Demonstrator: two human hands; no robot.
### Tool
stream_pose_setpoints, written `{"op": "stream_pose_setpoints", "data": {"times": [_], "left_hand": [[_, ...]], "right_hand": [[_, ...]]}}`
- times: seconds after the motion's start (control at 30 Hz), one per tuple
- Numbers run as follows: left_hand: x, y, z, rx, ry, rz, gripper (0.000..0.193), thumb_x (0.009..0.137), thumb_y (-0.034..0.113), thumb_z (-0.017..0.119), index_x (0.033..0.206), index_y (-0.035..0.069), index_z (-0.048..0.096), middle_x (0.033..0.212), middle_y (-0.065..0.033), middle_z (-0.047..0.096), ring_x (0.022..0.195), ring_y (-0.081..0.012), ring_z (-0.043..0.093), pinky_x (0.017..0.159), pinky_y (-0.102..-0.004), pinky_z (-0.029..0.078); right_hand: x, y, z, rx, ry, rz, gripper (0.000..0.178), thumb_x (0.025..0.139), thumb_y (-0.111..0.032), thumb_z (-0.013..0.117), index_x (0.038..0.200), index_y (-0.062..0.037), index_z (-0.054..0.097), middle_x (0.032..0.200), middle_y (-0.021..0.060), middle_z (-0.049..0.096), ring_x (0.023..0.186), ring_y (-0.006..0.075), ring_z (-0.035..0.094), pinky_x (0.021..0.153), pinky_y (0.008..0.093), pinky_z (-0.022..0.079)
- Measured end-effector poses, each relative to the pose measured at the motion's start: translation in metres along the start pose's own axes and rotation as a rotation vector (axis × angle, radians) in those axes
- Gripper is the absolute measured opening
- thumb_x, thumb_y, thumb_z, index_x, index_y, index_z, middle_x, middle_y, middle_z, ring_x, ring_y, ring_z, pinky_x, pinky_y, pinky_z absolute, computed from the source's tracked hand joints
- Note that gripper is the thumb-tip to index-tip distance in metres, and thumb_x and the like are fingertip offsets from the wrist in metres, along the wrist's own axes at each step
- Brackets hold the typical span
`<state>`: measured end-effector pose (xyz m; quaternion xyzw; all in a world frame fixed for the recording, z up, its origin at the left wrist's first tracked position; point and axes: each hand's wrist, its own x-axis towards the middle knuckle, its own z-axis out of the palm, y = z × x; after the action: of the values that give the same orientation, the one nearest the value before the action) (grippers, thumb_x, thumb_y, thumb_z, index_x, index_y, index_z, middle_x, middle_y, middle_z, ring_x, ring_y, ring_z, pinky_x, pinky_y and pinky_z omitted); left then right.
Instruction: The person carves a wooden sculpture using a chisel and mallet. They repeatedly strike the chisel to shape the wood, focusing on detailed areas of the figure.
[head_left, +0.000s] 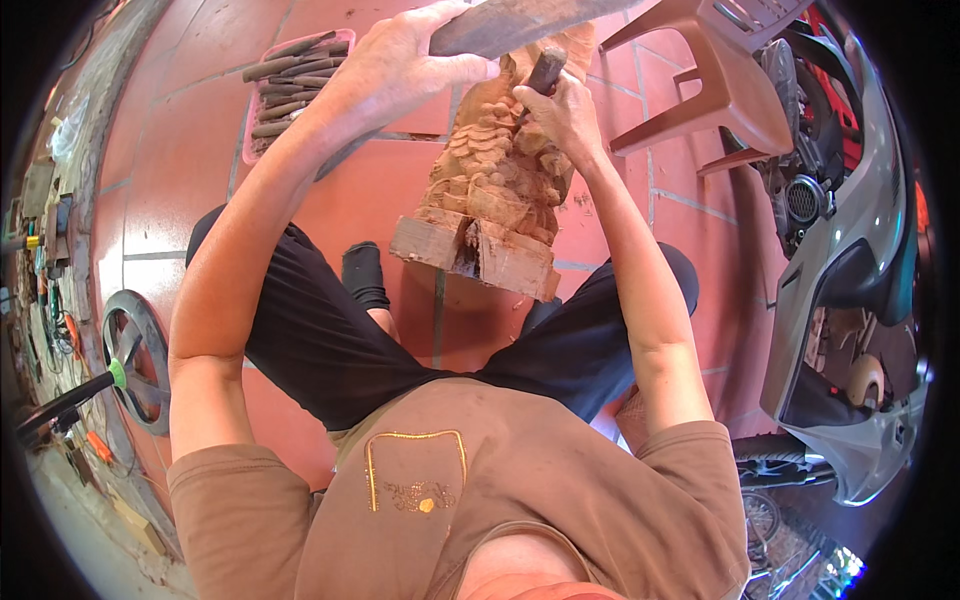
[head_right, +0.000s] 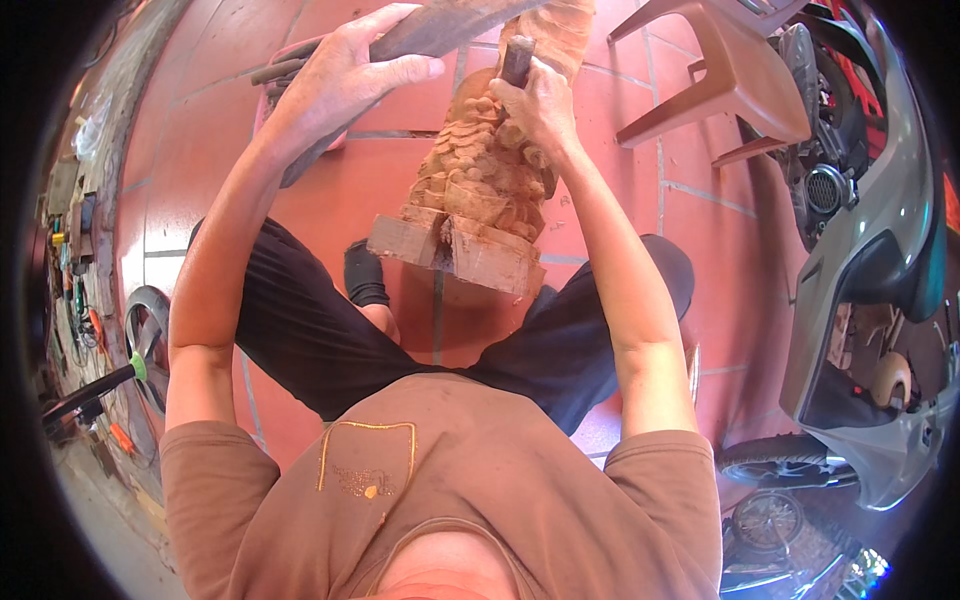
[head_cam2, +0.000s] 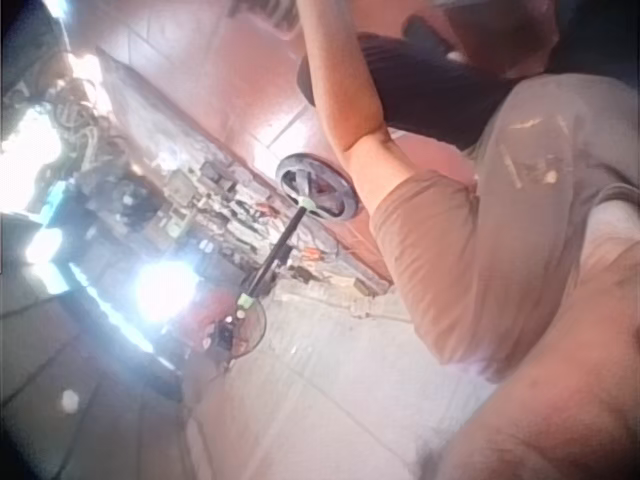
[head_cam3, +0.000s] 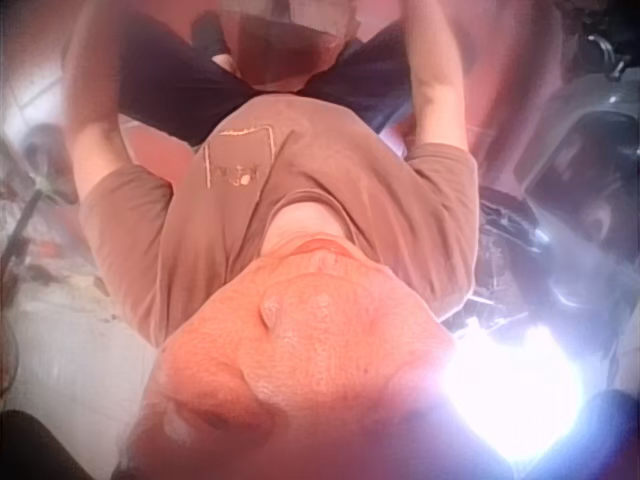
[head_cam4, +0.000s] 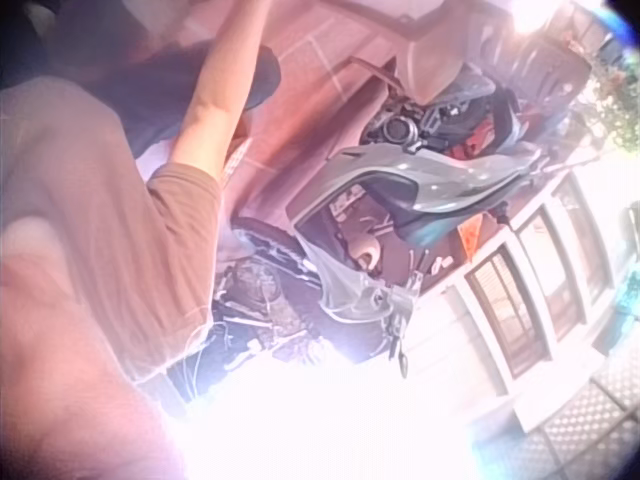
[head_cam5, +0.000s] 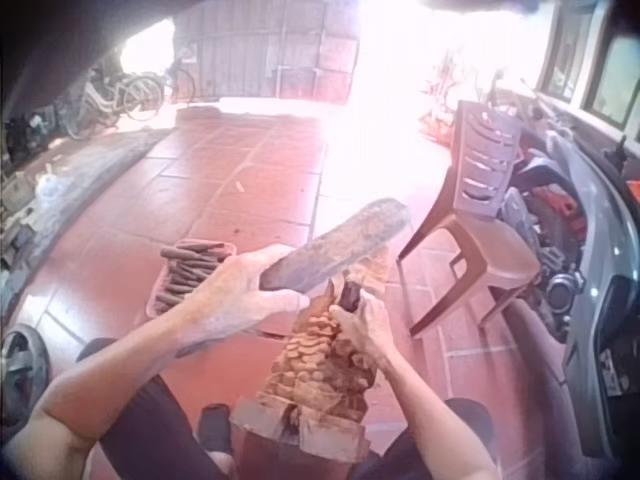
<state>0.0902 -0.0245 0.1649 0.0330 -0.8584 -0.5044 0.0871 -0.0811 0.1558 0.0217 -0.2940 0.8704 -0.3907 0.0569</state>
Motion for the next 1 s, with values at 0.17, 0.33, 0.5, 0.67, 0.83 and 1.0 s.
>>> {"op": "stream_pose_setpoints", "data": {"times": [0.17,0.33,0.5,0.67,0.83,1.0], "left_hand": [[0.007,-0.009,0.001,-0.068,0.026,0.019,0.051,0.088,0.016,0.072,0.134,-0.002,0.058,0.117,-0.0133,0.07,0.11,-0.0179,0.063,0.099,-0.0324,0.047],[0.0,0.004,-0.004,-0.062,0.047,0.005,0.052,0.088,0.016,0.072,0.134,-0.003,0.057,0.12,-0.0134,0.069,0.113,-0.0179,0.062,0.101,-0.0326,0.046],[0.003,-0.01,-0.003,-0.064,0.044,0.014,0.052,0.088,0.015,0.072,0.134,-0.003,0.057,0.12,-0.0136,0.069,0.113,-0.0182,0.062,0.101,-0.0328,0.046],[0.004,-0.007,0.0,-0.104,0.027,-0.009,0.051,0.088,0.016,0.072,0.134,-0.003,0.057,0.121,-0.0141,0.069,0.114,-0.0189,0.062,0.101,-0.0332,0.046],[-0.002,-0.002,-0.005,-0.08,0.053,-0.006,0.052,0.088,0.017,0.072,0.134,-0.003,0.057,0.121,-0.0149,0.069,0.114,-0.019,0.062,0.102,-0.0329,0.046],[-0.005,0.005,-0.008,-0.063,0.051,0.0,0.052,0.088,0.016,0.072,0.134,-0.003,0.057,0.121,-0.0153,0.068,0.114,-0.019,0.062,0.102,-0.0327,0.045]], "right_hand": [[0.003,-0.006,-0.002,0.491,-0.109,0.055,0.029,0.091,-0.018,0.073,0.105,0.0049,0.065,0.09,0.01,0.07,0.077,0.0152,0.069,0.07,0.0275,0.06],[-0.005,0.006,-0.018,0.25,-0.051,0.067,0.03,0.087,-0.022,0.071,0.101,0.0039,0.063,0.088,0.0123,0.071,0.074,0.0171,0.071,0.071,0.0318,0.056],[0.001,0.003,-0.015,0.059,-0.076,0.061,0.031,0.088,-0.021,0.072,0.103,0.0037,0.062,0.089,0.0134,0.071,0.076,0.0198,0.073,0.071,0.0324,0.057],[-0.008,-0.028,0.001,0.68,-0.192,0.169,0.033,0.091,-0.022,0.076,0.107,0.0039,0.063,0.089,0.0097,0.07,0.072,0.0147,0.071,0.066,0.025,0.057],[-0.003,-0.009,-0.004,0.463,-0.1,0.063,0.033,0.092,-0.025,0.075,0.105,0.0033,0.063,0.088,0.0091,0.069,0.075,0.0133,0.07,0.068,0.0247,0.057],[-0.007,0.006,-0.008,0.538,-0.05,0.0,0.033,0.089,-0.027,0.077,0.099,0.0017,0.065,0.086,0.0104,0.07,0.075,0.0142,0.069,0.066,0.0295,0.055]]}}
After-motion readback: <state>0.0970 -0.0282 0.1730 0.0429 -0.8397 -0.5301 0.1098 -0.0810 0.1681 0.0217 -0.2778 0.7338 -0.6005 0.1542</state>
